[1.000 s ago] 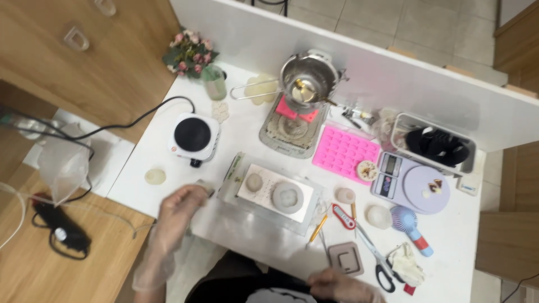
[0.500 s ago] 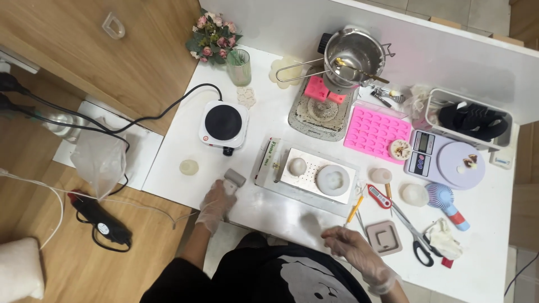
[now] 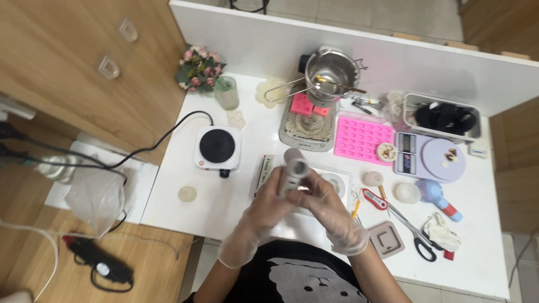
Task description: Putting on protective gloves and using a handheld heat tool to shape and smooth a wax sphere.
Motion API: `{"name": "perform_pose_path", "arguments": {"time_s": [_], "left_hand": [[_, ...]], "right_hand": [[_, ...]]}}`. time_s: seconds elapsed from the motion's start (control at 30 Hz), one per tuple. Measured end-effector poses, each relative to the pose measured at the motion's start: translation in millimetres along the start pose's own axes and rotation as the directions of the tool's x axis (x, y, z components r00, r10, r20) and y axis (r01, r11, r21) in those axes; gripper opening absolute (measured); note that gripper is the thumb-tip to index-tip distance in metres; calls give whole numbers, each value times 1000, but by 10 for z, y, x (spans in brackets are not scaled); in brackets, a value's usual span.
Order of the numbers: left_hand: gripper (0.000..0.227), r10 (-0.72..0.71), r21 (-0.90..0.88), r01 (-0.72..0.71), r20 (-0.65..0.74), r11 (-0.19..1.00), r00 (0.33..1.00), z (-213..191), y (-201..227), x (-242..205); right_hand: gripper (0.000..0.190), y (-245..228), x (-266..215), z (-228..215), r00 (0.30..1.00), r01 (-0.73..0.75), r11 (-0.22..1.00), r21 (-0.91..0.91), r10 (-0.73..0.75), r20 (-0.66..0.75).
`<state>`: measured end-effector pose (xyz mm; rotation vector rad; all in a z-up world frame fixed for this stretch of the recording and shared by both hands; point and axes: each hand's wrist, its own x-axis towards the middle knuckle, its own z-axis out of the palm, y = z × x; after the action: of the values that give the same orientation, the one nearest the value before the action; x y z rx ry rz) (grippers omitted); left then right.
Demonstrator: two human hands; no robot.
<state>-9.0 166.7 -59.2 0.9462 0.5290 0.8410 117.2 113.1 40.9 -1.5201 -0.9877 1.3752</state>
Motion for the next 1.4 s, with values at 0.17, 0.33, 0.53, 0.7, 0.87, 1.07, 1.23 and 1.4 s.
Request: {"name": "perform_pose_path", "arguments": {"time_s": [0.17,0.33,0.53,0.7,0.87,1.07,1.23,1.4], "left_hand": [[72,-51,842,195,-197,504,979,617,610,64],[76,152,973,-66,33,220,988,741,390,272],[86,327,973,-230,216,4,920,800,202,292],[85,244,956,-268,234,120,941,746,255,206],[77,-80,708,-93,207,700,975,543,413,70],[89,-233,31,257,538,966,810,448,270,-29],[66,-326,354,203,334,913,884,607,455,-94],[63,-441,527,253,268,811,856,646,461,-37]], "right_hand": [[37,152,86,-189,961,96,973,209,-36,-275],[39,-248,-5,-123,835,180,941,288,8,-550],[58,-304,-44,-155,746,169,959,228,27,-665],[64,-191,-150,-119,714,236,933,270,22,-700],[66,-83,-369,-13,891,98,908,406,102,-443],[74,176,-421,-109,971,128,916,381,-38,-236],[60,410,-370,-82,980,200,630,750,-127,-154],[42,521,-384,-156,969,243,501,830,-170,-182]]}}
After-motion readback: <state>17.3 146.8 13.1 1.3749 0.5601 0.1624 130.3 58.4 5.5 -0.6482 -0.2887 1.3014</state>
